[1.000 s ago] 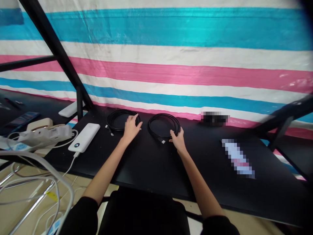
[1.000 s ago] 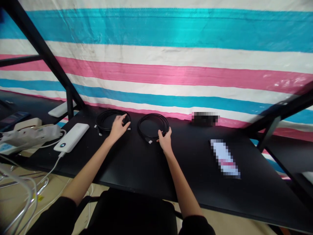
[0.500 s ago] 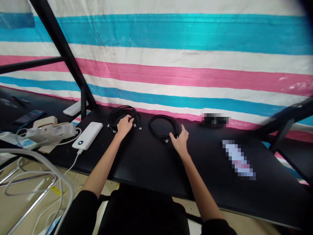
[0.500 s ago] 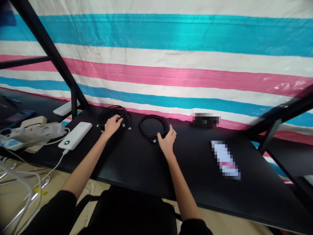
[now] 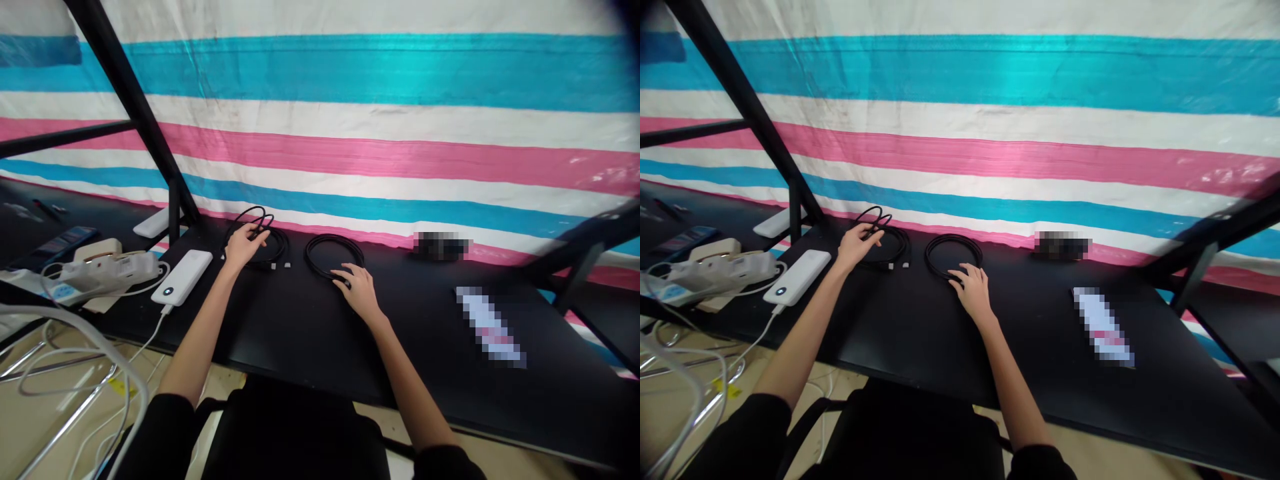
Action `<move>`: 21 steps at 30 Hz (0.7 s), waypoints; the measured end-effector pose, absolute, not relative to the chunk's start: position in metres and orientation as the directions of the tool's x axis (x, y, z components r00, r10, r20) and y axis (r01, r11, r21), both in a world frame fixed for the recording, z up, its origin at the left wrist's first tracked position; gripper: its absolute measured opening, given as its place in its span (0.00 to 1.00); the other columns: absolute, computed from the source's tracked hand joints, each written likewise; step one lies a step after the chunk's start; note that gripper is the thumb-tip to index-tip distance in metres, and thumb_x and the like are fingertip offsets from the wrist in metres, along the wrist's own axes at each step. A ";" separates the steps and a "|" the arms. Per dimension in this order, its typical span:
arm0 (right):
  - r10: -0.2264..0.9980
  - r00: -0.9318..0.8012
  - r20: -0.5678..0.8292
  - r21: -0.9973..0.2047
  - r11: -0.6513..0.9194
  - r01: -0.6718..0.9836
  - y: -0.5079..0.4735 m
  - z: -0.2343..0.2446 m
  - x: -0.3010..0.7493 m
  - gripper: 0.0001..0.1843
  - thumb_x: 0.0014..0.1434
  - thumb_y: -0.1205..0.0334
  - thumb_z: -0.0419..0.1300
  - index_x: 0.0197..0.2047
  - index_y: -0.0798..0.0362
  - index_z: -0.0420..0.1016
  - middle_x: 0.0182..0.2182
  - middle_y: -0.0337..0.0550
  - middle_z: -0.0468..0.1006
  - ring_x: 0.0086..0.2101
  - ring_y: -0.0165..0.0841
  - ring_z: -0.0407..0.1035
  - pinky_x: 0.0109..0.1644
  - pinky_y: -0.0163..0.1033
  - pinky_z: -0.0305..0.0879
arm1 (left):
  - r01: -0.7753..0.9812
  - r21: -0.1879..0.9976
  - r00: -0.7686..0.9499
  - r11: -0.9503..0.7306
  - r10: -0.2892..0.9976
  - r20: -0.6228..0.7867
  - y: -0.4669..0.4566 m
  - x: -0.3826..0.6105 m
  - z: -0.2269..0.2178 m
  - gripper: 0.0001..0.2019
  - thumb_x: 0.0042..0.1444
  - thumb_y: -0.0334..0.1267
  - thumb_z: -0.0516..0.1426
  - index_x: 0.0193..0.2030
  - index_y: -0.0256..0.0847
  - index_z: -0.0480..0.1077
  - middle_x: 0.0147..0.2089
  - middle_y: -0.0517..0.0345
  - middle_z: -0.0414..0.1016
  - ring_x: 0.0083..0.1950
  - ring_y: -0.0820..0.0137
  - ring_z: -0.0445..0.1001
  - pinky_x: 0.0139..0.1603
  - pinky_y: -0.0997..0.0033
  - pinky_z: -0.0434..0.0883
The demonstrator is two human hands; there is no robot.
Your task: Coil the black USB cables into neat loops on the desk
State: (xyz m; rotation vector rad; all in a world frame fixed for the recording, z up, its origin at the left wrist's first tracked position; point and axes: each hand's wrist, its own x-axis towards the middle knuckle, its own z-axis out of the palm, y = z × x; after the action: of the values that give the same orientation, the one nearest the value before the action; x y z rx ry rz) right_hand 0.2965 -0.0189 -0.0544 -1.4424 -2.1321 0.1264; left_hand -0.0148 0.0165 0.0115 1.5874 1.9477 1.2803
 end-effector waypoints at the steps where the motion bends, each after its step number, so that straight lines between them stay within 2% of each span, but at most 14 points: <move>1: 0.882 -0.257 0.396 -0.384 0.413 0.826 -0.018 -0.055 0.297 0.16 0.62 0.56 0.52 0.48 0.47 0.76 0.52 0.50 0.72 0.55 0.42 0.63 0.61 0.56 0.50 | 0.599 0.800 -0.354 -0.037 0.884 0.306 0.016 -0.018 0.015 0.14 0.50 0.50 0.59 0.38 0.44 0.72 0.26 0.61 0.74 0.39 0.65 0.74 0.40 0.72 0.66; 4: 0.884 -0.234 0.404 -0.413 0.404 0.816 -0.017 -0.057 0.298 0.17 0.62 0.54 0.53 0.50 0.48 0.74 0.52 0.50 0.71 0.54 0.42 0.63 0.61 0.55 0.51 | 0.560 0.821 -0.459 -0.107 0.785 0.416 0.012 -0.025 0.026 0.12 0.55 0.48 0.54 0.39 0.43 0.70 0.25 0.62 0.71 0.32 0.70 0.71 0.37 0.73 0.65; 7: 0.886 -0.222 0.407 -0.434 0.401 0.807 -0.016 -0.059 0.299 0.19 0.61 0.53 0.54 0.51 0.49 0.74 0.53 0.51 0.71 0.54 0.43 0.63 0.60 0.56 0.51 | 0.535 0.822 -0.554 -0.195 0.653 0.516 0.004 -0.023 0.041 0.12 0.58 0.46 0.50 0.42 0.40 0.67 0.26 0.62 0.67 0.30 0.72 0.68 0.36 0.74 0.64; 9: 0.887 -0.219 0.406 -0.443 0.400 0.802 -0.016 -0.059 0.299 0.21 0.59 0.51 0.56 0.52 0.49 0.73 0.53 0.52 0.70 0.55 0.44 0.63 0.60 0.56 0.51 | 0.491 0.806 -0.593 -0.330 0.551 0.587 -0.003 -0.019 0.054 0.11 0.58 0.44 0.51 0.40 0.39 0.66 0.24 0.63 0.64 0.27 0.74 0.65 0.34 0.74 0.63; 12: 0.887 -0.211 0.411 -0.466 0.404 0.788 -0.019 -0.055 0.297 0.27 0.54 0.47 0.60 0.54 0.49 0.71 0.54 0.53 0.69 0.55 0.46 0.62 0.61 0.57 0.50 | 0.382 0.717 -0.616 -0.583 0.418 0.668 -0.016 -0.008 0.077 0.09 0.55 0.42 0.56 0.35 0.39 0.65 0.21 0.65 0.62 0.23 0.75 0.61 0.28 0.74 0.61; 15: 0.892 -0.159 0.423 -0.563 0.396 0.726 -0.025 -0.043 0.288 0.31 0.51 0.44 0.61 0.55 0.51 0.70 0.55 0.54 0.68 0.56 0.46 0.61 0.62 0.57 0.47 | 0.317 0.669 -0.615 -0.673 0.391 0.685 -0.029 0.001 0.100 0.07 0.54 0.40 0.58 0.33 0.40 0.66 0.21 0.65 0.62 0.23 0.76 0.62 0.28 0.74 0.60; 17: 0.917 -0.119 0.381 -0.711 0.373 0.597 -0.030 -0.029 0.280 0.32 0.53 0.42 0.59 0.56 0.51 0.69 0.55 0.54 0.69 0.57 0.45 0.60 0.63 0.55 0.47 | 0.272 0.663 -0.625 -0.697 0.396 0.673 -0.037 0.007 0.111 0.07 0.54 0.40 0.59 0.33 0.40 0.67 0.22 0.65 0.63 0.23 0.76 0.62 0.27 0.74 0.60; 18: 0.939 -0.114 0.326 -0.808 0.339 0.482 -0.033 -0.020 0.275 0.32 0.55 0.41 0.56 0.57 0.51 0.68 0.55 0.53 0.69 0.57 0.44 0.60 0.63 0.54 0.48 | 0.245 0.659 -0.634 -0.711 0.397 0.664 -0.040 0.010 0.114 0.07 0.53 0.40 0.60 0.32 0.40 0.67 0.22 0.65 0.63 0.23 0.76 0.62 0.27 0.74 0.60; 20: 0.973 -0.169 0.158 -0.970 0.185 0.155 -0.039 -0.001 0.266 0.33 0.59 0.38 0.48 0.59 0.51 0.65 0.55 0.53 0.70 0.56 0.42 0.62 0.61 0.51 0.54 | 0.200 0.660 -0.635 -0.724 0.417 0.650 -0.047 0.020 0.117 0.08 0.53 0.41 0.61 0.31 0.40 0.68 0.21 0.65 0.63 0.23 0.76 0.61 0.27 0.74 0.60; 21: 0.972 -0.223 0.074 -0.997 0.070 -0.024 -0.042 0.009 0.262 0.34 0.60 0.37 0.44 0.60 0.51 0.64 0.54 0.53 0.71 0.55 0.41 0.64 0.59 0.50 0.58 | 0.177 0.666 -0.621 -0.724 0.443 0.647 -0.051 0.026 0.116 0.08 0.52 0.41 0.61 0.31 0.40 0.68 0.21 0.64 0.63 0.23 0.76 0.61 0.27 0.75 0.60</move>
State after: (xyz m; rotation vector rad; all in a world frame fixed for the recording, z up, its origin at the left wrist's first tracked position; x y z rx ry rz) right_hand 0.2625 -0.0418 0.0092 -1.0281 -1.3945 1.3246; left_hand 0.0255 -0.0515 0.1161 1.2786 1.0834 2.4645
